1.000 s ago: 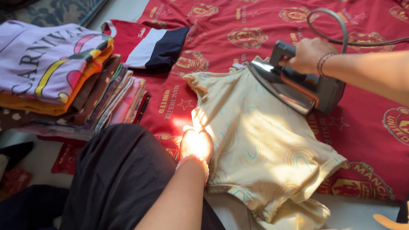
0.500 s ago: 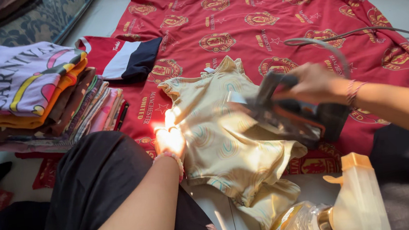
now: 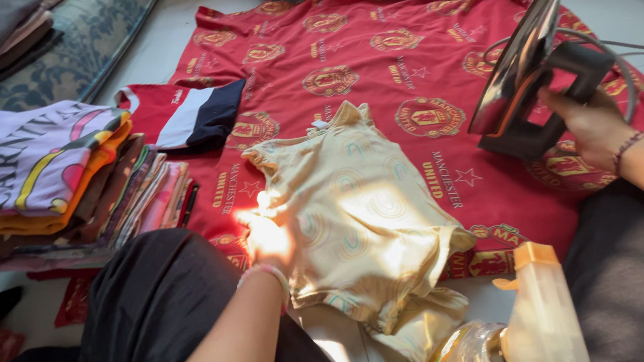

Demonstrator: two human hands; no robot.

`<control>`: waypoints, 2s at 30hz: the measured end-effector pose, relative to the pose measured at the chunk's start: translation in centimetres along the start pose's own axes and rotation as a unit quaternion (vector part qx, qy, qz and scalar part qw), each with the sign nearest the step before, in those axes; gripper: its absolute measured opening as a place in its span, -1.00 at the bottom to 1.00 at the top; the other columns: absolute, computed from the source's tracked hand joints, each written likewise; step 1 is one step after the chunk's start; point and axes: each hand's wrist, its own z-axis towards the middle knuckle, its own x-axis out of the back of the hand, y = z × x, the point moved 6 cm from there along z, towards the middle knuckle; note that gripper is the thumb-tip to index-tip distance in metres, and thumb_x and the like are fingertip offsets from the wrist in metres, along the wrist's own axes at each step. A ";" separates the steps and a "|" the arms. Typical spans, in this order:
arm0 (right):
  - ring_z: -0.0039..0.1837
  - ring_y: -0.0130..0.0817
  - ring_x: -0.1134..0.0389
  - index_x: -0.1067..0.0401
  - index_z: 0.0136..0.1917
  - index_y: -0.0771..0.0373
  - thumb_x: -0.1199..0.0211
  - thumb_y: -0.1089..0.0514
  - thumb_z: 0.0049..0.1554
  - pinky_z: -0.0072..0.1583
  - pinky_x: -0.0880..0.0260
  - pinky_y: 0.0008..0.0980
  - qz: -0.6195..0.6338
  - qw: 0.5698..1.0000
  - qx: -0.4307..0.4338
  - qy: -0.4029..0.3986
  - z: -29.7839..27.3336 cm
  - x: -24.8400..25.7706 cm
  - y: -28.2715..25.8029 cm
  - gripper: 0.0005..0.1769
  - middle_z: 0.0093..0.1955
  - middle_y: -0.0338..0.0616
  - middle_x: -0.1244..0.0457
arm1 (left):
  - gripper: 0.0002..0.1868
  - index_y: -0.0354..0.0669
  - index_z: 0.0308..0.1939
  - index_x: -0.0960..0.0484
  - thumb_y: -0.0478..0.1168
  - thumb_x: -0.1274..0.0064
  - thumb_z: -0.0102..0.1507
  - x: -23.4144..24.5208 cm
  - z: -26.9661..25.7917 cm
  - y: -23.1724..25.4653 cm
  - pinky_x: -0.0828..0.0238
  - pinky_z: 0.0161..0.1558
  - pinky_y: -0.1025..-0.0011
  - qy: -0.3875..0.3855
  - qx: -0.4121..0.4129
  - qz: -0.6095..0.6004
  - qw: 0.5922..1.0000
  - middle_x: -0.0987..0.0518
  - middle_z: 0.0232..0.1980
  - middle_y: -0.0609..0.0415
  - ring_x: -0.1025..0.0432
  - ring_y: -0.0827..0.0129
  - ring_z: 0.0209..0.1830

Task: The person irons a purple t-shirt and a yellow baby onesie on a red Manchester United bedsheet. They spray water on the garments, smooth them with their hands, and fold them after ironing.

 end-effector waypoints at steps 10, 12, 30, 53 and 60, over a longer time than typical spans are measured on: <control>-0.03 -0.44 -0.34 -0.50 0.08 0.12 -0.34 0.27 0.15 -0.02 -0.34 -0.36 -0.075 0.978 -0.194 0.029 -0.8 5.0 5.8 -0.78 0.00 -0.29 -0.37 | -0.12 0.08 0.34 -0.16 -0.06 -0.30 0.01 1.4 -9.8 5.0 0.00 0.36 -0.11 -0.120 -0.040 0.126 0.984 -0.09 0.38 -0.14 0.02 -0.06 0.41; -0.13 -0.50 -0.24 -0.52 0.08 0.11 -0.39 0.26 0.16 -0.09 -0.23 -0.42 -0.099 0.966 -0.239 0.005 0.4 5.8 7.4 -0.79 -0.03 -0.33 -0.35 | -0.12 0.09 0.34 -0.17 -0.01 -0.31 0.02 1.1 -9.9 4.4 0.00 0.39 -0.07 -0.148 -0.032 0.163 0.975 -0.10 0.38 -0.16 0.01 -0.07 0.42; -0.08 -0.63 -0.33 -0.58 -0.09 0.20 -0.43 -0.15 0.07 -0.09 -0.32 -0.54 -0.326 0.733 -0.200 -0.563 -24.2 -15.1 -0.3 -0.62 -0.16 -0.37 -0.36 | -0.56 -0.01 0.04 -0.56 -0.12 -0.05 0.06 0.5 -13.7 5.8 -0.21 0.35 0.14 -0.259 -0.225 0.049 0.938 -0.41 0.22 -0.11 -0.29 -0.01 0.31; 0.06 -0.43 -0.39 -0.37 0.29 0.07 -0.20 0.40 -0.02 0.05 -0.45 -0.35 -0.011 0.833 -0.326 -0.446 -22.4 -14.9 -9.7 -0.40 0.07 -0.31 -0.37 | -0.74 0.09 0.00 -0.68 -0.15 -0.05 0.24 0.6 -16.5 10.2 -0.33 0.15 0.20 -0.228 -0.253 0.065 0.938 -0.59 0.01 -0.03 -0.42 0.05 0.11; 0.08 -0.51 -0.32 -0.59 0.08 0.32 -0.33 0.34 0.02 0.10 -0.37 -0.46 -0.130 0.804 -0.086 -0.573 -23.1 -14.7 -8.4 -0.68 0.09 -0.15 -0.33 | -0.75 -0.05 0.00 -0.58 -0.14 -0.01 0.25 -2.9 -16.5 5.9 -0.47 -0.13 0.30 -0.427 -0.016 -0.081 0.901 -0.69 -0.13 -0.01 -0.62 0.22 -0.09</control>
